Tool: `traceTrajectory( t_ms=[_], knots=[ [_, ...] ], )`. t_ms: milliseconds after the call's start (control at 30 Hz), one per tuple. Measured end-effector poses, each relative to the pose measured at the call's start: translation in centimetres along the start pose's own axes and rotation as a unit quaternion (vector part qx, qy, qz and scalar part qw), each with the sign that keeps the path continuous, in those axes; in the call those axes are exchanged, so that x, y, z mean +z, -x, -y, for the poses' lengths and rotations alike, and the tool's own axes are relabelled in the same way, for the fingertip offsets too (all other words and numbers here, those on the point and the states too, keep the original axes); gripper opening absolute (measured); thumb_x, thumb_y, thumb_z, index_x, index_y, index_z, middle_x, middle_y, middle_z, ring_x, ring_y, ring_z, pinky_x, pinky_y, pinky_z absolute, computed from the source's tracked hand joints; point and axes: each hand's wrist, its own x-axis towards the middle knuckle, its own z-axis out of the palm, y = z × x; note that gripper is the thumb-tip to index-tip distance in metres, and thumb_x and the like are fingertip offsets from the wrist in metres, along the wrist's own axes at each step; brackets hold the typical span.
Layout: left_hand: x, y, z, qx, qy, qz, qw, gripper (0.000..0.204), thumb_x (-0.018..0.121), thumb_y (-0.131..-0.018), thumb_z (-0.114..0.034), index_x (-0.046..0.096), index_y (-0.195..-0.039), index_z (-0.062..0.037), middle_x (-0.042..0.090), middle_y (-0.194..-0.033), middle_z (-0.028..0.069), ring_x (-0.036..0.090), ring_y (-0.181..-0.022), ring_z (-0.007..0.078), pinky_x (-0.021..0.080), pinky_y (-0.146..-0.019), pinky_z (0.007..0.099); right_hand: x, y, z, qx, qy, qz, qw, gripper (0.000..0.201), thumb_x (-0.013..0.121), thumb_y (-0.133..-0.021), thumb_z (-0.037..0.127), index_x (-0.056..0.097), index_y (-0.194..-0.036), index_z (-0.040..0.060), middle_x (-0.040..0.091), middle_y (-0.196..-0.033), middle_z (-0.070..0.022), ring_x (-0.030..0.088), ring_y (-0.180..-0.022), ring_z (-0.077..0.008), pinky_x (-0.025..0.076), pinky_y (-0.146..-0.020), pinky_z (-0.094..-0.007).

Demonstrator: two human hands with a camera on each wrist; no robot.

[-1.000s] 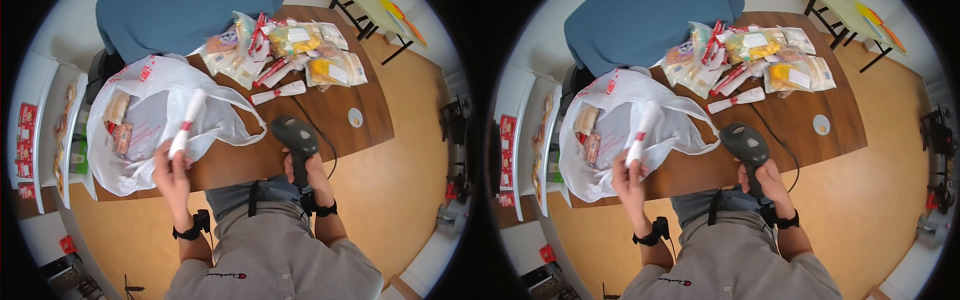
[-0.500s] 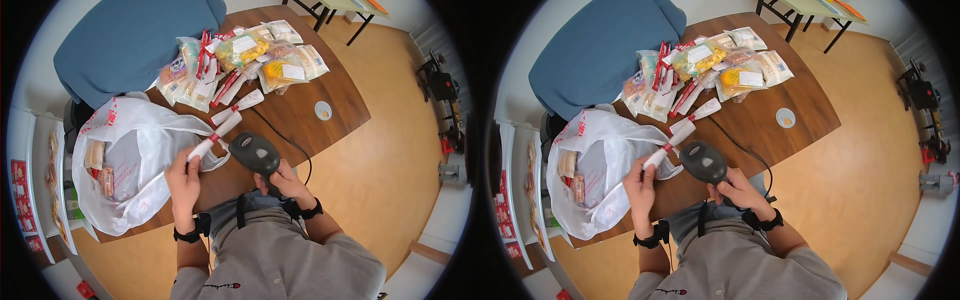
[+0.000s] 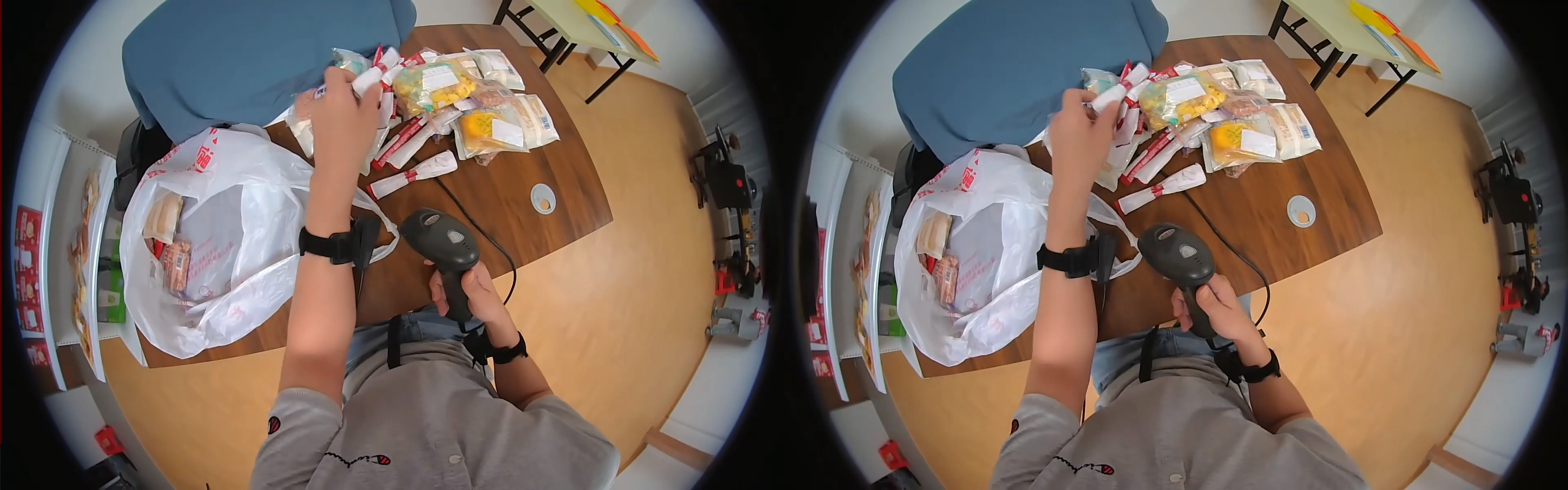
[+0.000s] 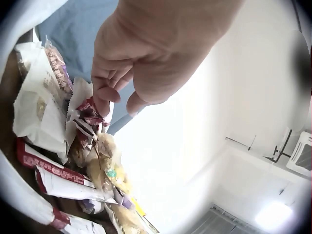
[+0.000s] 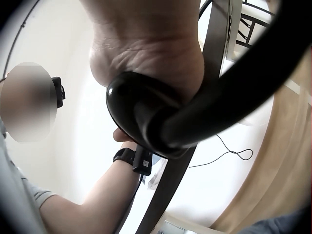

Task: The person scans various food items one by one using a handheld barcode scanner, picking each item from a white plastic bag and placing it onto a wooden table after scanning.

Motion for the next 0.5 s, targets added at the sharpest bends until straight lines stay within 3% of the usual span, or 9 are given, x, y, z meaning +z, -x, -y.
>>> traceTrajectory(
  t_ms=[133,200,267,367,400,500],
  knots=[
    [-1.6,2.3,-0.4,0.027,-0.014,-0.011,0.999,0.029,0.071,-0.087,-0.018,0.058,-0.105,0.0000,0.068,-0.075,0.0121,0.065,-0.061,0.0147,0.048,-0.056,0.0278,0.0,0.2,0.0,0.016,0.006,-0.019,1.000,0.077,0.049,-0.092,0.065,0.051,-0.126,-0.0035,0.062,-0.083,-0.0083,0.061,-0.060,-0.0136,0.049,-0.054,-0.0258],
    [-4.4,4.2,-0.8,-0.062,0.091,0.029,0.994,0.028,0.071,-0.087,-0.017,0.061,-0.109,-0.0024,0.067,-0.075,0.0094,0.064,-0.062,0.0131,0.047,-0.056,0.0263,0.1,0.1,0.3,0.032,0.025,-0.026,0.999,0.085,0.049,-0.089,0.071,0.051,-0.127,-0.0053,0.062,-0.081,-0.0081,0.061,-0.059,-0.0132,0.049,-0.053,-0.0252],
    [-8.1,6.3,0.6,-0.092,0.067,0.026,0.993,0.019,0.069,-0.089,-0.013,0.065,-0.105,-0.0019,0.067,-0.077,0.0057,0.062,-0.063,0.0095,0.046,-0.057,0.0234,0.2,0.0,0.1,0.028,0.020,-0.030,0.999,0.085,0.048,-0.089,0.070,0.050,-0.127,-0.0057,0.062,-0.079,-0.0088,0.061,-0.058,-0.0135,0.048,-0.052,-0.0242],
    [-15.6,8.9,6.2,-0.147,0.009,-0.007,0.989,0.015,0.065,-0.093,-0.012,0.067,-0.100,0.0002,0.067,-0.080,0.0048,0.062,-0.066,0.0089,0.048,-0.062,0.0229,0.8,-0.5,0.3,0.029,0.037,-0.055,0.997,0.090,0.048,-0.086,0.076,0.049,-0.123,-0.0057,0.060,-0.070,-0.0096,0.057,-0.049,-0.0136,0.044,-0.046,-0.0238],
    [-21.1,10.5,10.9,-0.174,-0.151,-0.037,0.972,0.019,0.064,-0.094,-0.016,0.067,-0.101,0.0004,0.070,-0.085,0.0074,0.065,-0.072,0.0108,0.050,-0.066,0.0249,0.7,-0.5,0.2,0.034,0.033,-0.050,0.998,0.090,0.048,-0.086,0.076,0.049,-0.123,-0.0057,0.060,-0.070,-0.0096,0.057,-0.049,-0.0136,0.044,-0.046,-0.0238],
    [-28.1,12.4,15.8,-0.219,-0.242,-0.082,0.942,0.025,0.062,-0.095,-0.022,0.067,-0.106,0.0000,0.071,-0.093,0.0117,0.068,-0.083,0.0171,0.052,-0.075,0.0309,0.2,-0.5,0.2,0.017,0.021,-0.014,1.000,0.086,0.047,-0.089,0.071,0.049,-0.128,-0.0063,0.062,-0.076,-0.0103,0.060,-0.054,-0.0142,0.047,-0.049,-0.0232]
  ],
)
